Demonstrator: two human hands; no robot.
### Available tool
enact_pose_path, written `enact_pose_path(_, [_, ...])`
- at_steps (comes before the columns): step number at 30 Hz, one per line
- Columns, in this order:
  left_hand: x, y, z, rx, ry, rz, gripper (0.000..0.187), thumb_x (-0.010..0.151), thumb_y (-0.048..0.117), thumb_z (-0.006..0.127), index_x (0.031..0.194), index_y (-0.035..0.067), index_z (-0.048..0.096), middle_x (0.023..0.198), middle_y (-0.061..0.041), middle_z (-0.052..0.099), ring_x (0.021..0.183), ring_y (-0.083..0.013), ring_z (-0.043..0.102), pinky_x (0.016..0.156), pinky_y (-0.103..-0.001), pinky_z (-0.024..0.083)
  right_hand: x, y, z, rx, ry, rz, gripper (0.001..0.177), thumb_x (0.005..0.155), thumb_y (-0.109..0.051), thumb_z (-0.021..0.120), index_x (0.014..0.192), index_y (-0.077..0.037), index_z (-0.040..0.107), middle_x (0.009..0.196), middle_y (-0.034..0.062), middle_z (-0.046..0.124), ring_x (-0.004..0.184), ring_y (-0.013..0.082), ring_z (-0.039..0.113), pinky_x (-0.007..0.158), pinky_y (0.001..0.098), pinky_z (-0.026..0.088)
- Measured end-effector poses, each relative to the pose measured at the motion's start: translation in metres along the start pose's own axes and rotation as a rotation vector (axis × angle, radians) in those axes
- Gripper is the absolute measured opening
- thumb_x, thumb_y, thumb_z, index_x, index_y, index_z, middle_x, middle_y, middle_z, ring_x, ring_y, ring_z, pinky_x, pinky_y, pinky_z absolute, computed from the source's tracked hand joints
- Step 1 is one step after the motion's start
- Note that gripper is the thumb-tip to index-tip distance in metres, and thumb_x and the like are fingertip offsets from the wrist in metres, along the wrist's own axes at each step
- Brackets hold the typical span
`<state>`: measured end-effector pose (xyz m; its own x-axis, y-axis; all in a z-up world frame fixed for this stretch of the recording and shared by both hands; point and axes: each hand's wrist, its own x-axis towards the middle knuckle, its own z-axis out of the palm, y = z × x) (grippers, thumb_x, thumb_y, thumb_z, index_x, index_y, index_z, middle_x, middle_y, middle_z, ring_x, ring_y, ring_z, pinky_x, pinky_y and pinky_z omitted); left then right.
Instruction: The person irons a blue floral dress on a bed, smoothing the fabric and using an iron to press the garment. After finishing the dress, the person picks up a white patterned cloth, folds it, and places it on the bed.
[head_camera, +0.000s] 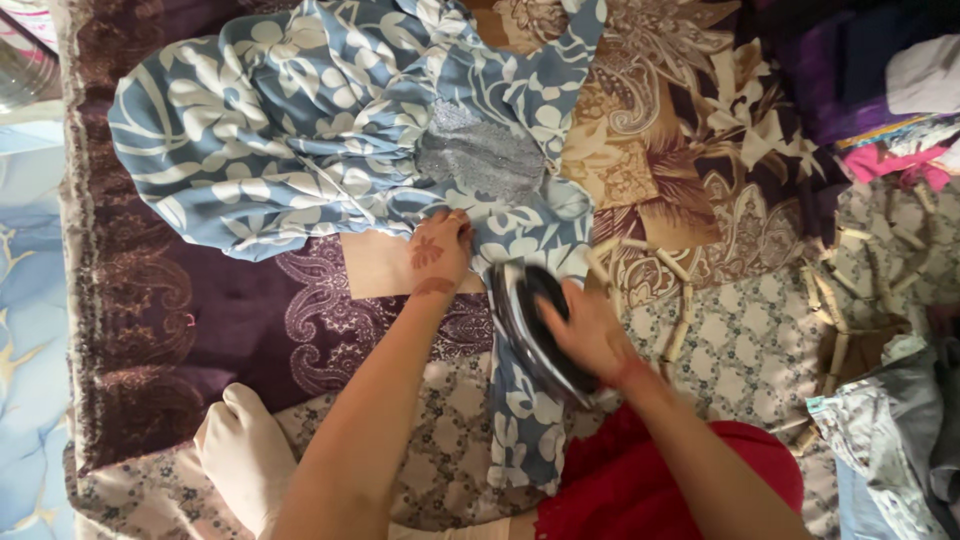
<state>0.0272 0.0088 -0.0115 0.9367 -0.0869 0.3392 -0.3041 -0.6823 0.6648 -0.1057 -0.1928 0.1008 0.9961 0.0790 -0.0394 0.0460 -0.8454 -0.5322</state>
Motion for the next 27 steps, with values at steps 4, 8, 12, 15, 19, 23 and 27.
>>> enact_pose_path(4, [0.002, 0.004, -0.005, 0.008, -0.038, -0.074, 0.016, 0.087, 0.022, 0.072, 0.101, 0.015, 0.071, 0.097, -0.008, 0.068, 0.093, -0.0348, 0.065, 0.078, -0.046, 0.052, -0.043, 0.009, 0.002, 0.063, -0.022, -0.028, 0.035, 0.096, -0.033, 0.061, 0.107, 0.001, 0.06, 0.074, 0.0236, 0.071, 0.065, 0.0388, 0.071, 0.055, 0.0456, 0.055])
enact_pose_path(8, [0.005, 0.012, -0.005, 0.072, -0.044, -0.074, 0.019, 0.087, 0.023, 0.072, 0.104, 0.016, 0.072, 0.099, -0.008, 0.068, 0.095, -0.0338, 0.065, 0.079, -0.046, 0.052, -0.028, 0.021, 0.013, -0.075, -0.117, 0.243, 0.034, 0.099, -0.034, 0.06, 0.1, 0.0, 0.059, 0.071, 0.0221, 0.069, 0.062, 0.0373, 0.07, 0.055, 0.0453, 0.056])
enact_pose_path(12, [-0.016, 0.03, -0.02, 0.017, 0.09, 0.006, 0.031, 0.088, 0.021, 0.069, 0.115, 0.007, 0.065, 0.114, -0.017, 0.065, 0.106, -0.0376, 0.061, 0.09, -0.047, 0.049, 0.021, 0.036, 0.027, -0.163, 0.287, -0.08, 0.033, 0.102, -0.032, 0.063, 0.09, -0.001, 0.061, 0.073, 0.0206, 0.067, 0.062, 0.0377, 0.067, 0.057, 0.0458, 0.053])
enact_pose_path(15, [-0.077, 0.065, -0.037, 0.027, 0.217, -0.09, 0.036, 0.093, 0.022, 0.067, 0.12, 0.001, 0.06, 0.121, -0.026, 0.062, 0.112, -0.0417, 0.055, 0.095, -0.049, 0.044, 0.051, 0.036, 0.022, -0.005, 0.3, 0.084, 0.037, 0.1, -0.036, 0.064, 0.09, -0.001, 0.062, 0.067, 0.0183, 0.066, 0.053, 0.0334, 0.068, 0.052, 0.0436, 0.054])
enact_pose_path(19, [-0.141, 0.092, -0.056, 0.17, -0.295, -0.147, 0.037, 0.093, 0.041, 0.065, 0.092, 0.005, 0.071, 0.099, -0.017, 0.067, 0.101, -0.0354, 0.06, 0.089, -0.051, 0.042, 0.057, 0.025, 0.014, 0.187, 0.235, 0.218, 0.039, 0.097, -0.038, 0.065, 0.092, 0.0, 0.06, 0.061, 0.0161, 0.065, 0.044, 0.0282, 0.066, 0.044, 0.0406, 0.054])
enact_pose_path(23, [-0.176, 0.09, -0.06, 0.003, -0.168, -0.113, 0.035, 0.098, 0.038, 0.06, 0.085, 0.008, 0.072, 0.088, -0.014, 0.07, 0.089, -0.0348, 0.065, 0.08, -0.049, 0.047, 0.035, 0.025, 0.011, 0.107, 0.219, 0.122, 0.038, 0.097, -0.036, 0.067, 0.091, 0.0, 0.06, 0.06, 0.0149, 0.064, 0.04, 0.0277, 0.064, 0.042, 0.0394, 0.052])
enact_pose_path(27, [-0.198, 0.082, -0.051, -0.166, -0.16, -0.408, 0.038, 0.098, 0.042, 0.062, 0.091, 0.005, 0.073, 0.084, -0.018, 0.071, 0.08, -0.0389, 0.068, 0.071, -0.047, 0.052, 0.006, 0.019, 0.003, 0.085, 0.111, 0.162, 0.037, 0.097, -0.035, 0.067, 0.092, 0.001, 0.061, 0.061, 0.018, 0.064, 0.044, 0.0287, 0.065, 0.046, 0.0407, 0.054])
